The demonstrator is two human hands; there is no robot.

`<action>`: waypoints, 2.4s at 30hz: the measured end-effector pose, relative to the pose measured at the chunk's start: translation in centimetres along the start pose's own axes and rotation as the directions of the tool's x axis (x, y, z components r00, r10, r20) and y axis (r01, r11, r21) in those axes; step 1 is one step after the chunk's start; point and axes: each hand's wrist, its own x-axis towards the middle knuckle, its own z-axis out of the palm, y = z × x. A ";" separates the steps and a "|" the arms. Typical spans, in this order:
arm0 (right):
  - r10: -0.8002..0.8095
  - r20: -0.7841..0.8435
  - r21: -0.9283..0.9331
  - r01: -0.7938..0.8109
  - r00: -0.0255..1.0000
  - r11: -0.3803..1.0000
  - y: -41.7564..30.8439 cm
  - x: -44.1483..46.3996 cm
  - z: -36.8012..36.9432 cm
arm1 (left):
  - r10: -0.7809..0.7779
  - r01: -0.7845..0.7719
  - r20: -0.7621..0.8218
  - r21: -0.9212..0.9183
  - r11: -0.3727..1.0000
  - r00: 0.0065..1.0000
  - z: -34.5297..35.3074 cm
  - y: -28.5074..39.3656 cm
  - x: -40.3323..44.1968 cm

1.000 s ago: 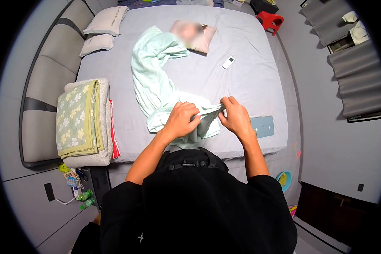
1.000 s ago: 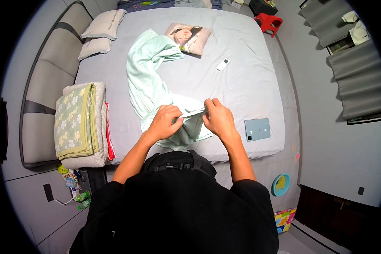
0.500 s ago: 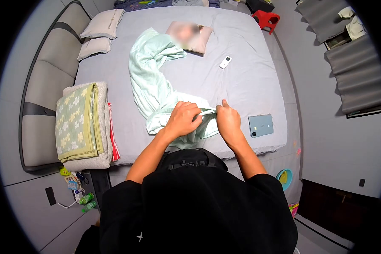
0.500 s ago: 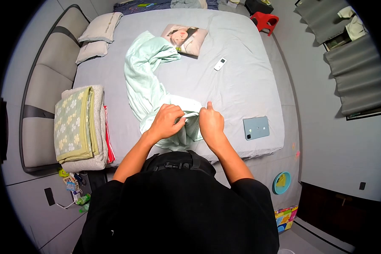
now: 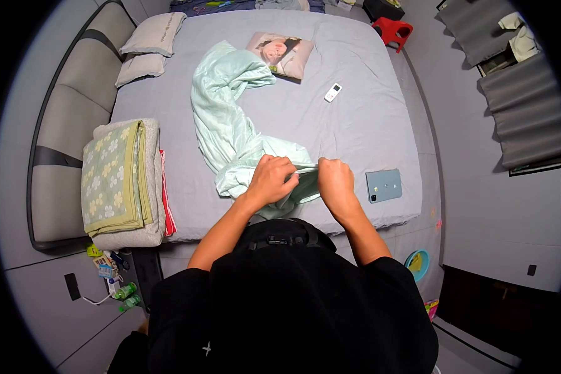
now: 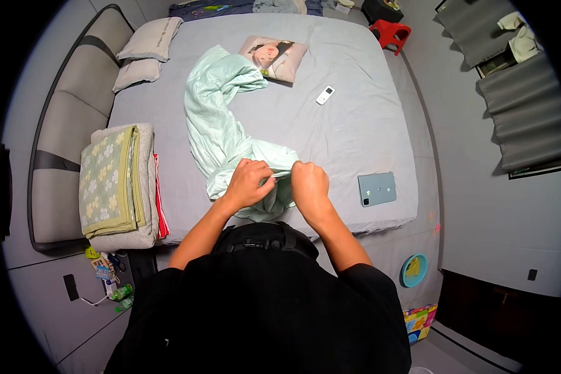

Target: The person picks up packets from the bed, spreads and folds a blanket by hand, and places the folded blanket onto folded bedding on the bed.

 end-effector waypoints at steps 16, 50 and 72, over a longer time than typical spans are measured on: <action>-0.377 -0.081 -0.009 0.378 0.923 0.926 1.9 0.1 2.2 | 0.012 -0.011 -0.035 0.032 0.999 0.999 -1.4 -0.5 -0.7; -0.217 -0.235 0.503 0.310 0.948 0.807 1.1 1.3 -1.9 | 0.020 0.012 0.273 -0.115 0.993 0.962 0.8 -1.0 -1.9; 0.564 -0.533 0.757 0.058 0.631 0.651 16.8 0.0 -8.6 | -0.184 0.158 0.285 0.113 0.981 0.941 3.1 -12.5 -7.8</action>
